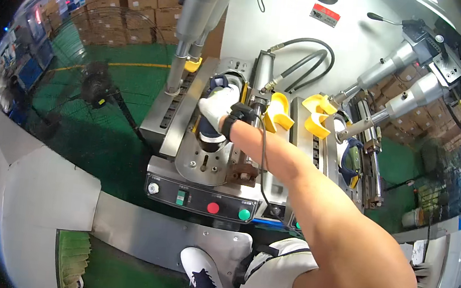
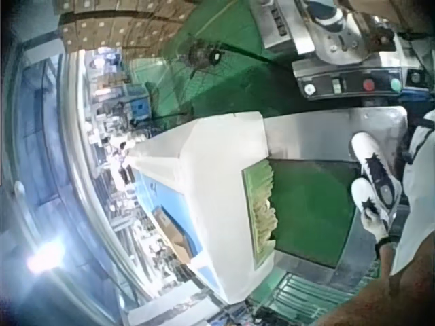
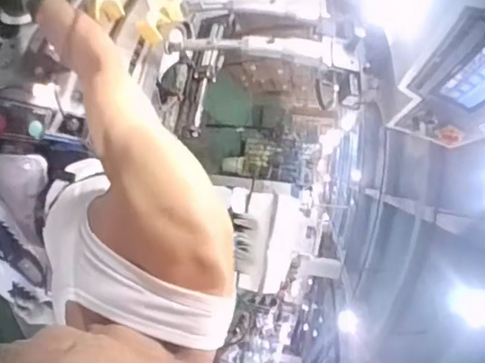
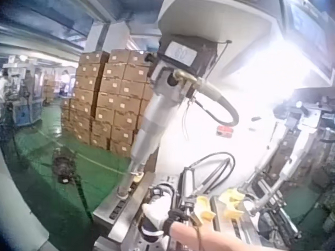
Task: Operate a shoe-lasting machine to shape and heat sneakers.
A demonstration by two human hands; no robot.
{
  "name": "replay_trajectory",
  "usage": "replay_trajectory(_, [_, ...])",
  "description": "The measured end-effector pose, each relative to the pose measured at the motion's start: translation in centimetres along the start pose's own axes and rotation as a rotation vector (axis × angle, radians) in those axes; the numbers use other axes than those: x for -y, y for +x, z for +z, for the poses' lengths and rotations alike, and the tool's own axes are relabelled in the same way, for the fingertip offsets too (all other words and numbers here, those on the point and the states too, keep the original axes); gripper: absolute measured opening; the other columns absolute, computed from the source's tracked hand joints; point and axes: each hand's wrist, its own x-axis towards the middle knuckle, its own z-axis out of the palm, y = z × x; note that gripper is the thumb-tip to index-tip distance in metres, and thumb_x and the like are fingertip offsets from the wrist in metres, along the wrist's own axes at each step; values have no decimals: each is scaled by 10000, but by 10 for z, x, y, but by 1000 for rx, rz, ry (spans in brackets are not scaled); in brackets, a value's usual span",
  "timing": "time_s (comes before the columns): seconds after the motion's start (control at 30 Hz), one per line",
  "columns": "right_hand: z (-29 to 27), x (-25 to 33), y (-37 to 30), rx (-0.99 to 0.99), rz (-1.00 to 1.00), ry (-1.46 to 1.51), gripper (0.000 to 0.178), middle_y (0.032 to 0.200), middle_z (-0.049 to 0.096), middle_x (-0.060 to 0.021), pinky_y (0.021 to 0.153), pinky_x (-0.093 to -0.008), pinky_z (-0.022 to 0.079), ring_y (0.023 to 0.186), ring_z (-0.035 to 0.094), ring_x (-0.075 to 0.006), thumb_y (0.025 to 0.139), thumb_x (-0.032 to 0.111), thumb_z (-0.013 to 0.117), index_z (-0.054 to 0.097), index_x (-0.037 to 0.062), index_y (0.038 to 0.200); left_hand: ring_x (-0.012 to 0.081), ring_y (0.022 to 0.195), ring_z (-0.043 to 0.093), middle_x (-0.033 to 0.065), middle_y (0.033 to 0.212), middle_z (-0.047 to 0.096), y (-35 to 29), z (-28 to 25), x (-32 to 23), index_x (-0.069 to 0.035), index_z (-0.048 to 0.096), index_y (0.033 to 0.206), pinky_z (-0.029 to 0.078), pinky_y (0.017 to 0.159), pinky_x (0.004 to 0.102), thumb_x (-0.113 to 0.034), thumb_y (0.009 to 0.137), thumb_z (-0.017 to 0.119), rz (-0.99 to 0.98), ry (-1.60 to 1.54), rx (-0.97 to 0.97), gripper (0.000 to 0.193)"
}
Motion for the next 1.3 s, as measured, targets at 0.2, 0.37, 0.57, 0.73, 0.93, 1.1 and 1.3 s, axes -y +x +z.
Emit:
replay_trajectory(0.2, [24, -11, 14, -110, 52, -198, 974, 1552, 364, -333, 1214, -407, 352, 1474, 367, -434, 767, 237, 706, 247, -91, 1561, 327, 898, 690, 222, 1011, 729, -18, 9, -62, 66, 693, 1145, 555, 829, 403, -214, 1053, 581, 75, 122, 6, 315])
replay_trajectory(0.37, [-3, -43, 16, 85, -94, 250, 764, 1351, 531, -279, 1090, -428, 463, 1280, 545, -413, 738, 179, 773, 400, -48, 1365, 314, 845, 691, 223, 970, 726, -10, 0, -7, 60, 697, 1120, 562, 779, 407, -230, 1042, 610, 256, 297, -126, 313])
replay_trajectory(0.57, [9, -3, 8, 17, 29, -107, 845, 1502, 451, -293, 1207, -392, 355, 1432, 433, -400, 787, 279, 716, 384, -84, 1474, 296, 807, 688, 199, 962, 732, -3, -1, 20, 68, 696, 1099, 579, 743, 408, -230, 1040, 623, 261, 295, -163, 312])
replay_trajectory(0.73, [24, -54, -3, 29, -149, -84, 984, 1596, 260, -343, 1221, -442, 319, 1438, 385, -465, 806, 332, 693, 210, -88, 1554, 328, 827, 689, 211, 970, 730, -8, -7, 27, 66, 693, 1090, 571, 768, 429, -208, 1028, 646, 174, 149, -150, 284])
replay_trajectory(0.93, [49, -63, -2, -79, -158, -420, 1033, 1561, 308, -354, 1174, -449, 387, 1386, 453, -483, 827, 357, 697, 150, -81, 1586, 340, 855, 691, 197, 962, 723, -5, 4, 10, 44, 700, 1069, 565, 803, 438, -159, 1023, 655, 318, 236, -185, 213])
replay_trajectory(1.1, [46, -50, -5, -18, -114, -441, 1116, 1594, 259, -331, 1152, -513, 405, 1341, 504, -483, 818, 439, 725, 95, -50, 1598, 404, 917, 684, 224, 1004, 721, 1, -1, 5, 11, 723, 1144, 537, 850, 479, -245, 1031, 606, 349, 306, -172, 304])
replay_trajectory(1.3, [51, -66, -48, 138, -682, -1113, 719, 1402, 509, -347, 1105, -573, 403, 1286, 549, -459, 941, 485, 559, 515, -63, 1404, 418, 934, 620, 233, 987, 658, 8, 2, 26, 65, 653, 1038, 496, 855, 492, -226, 1033, 547, 320, 274, -120, 310])
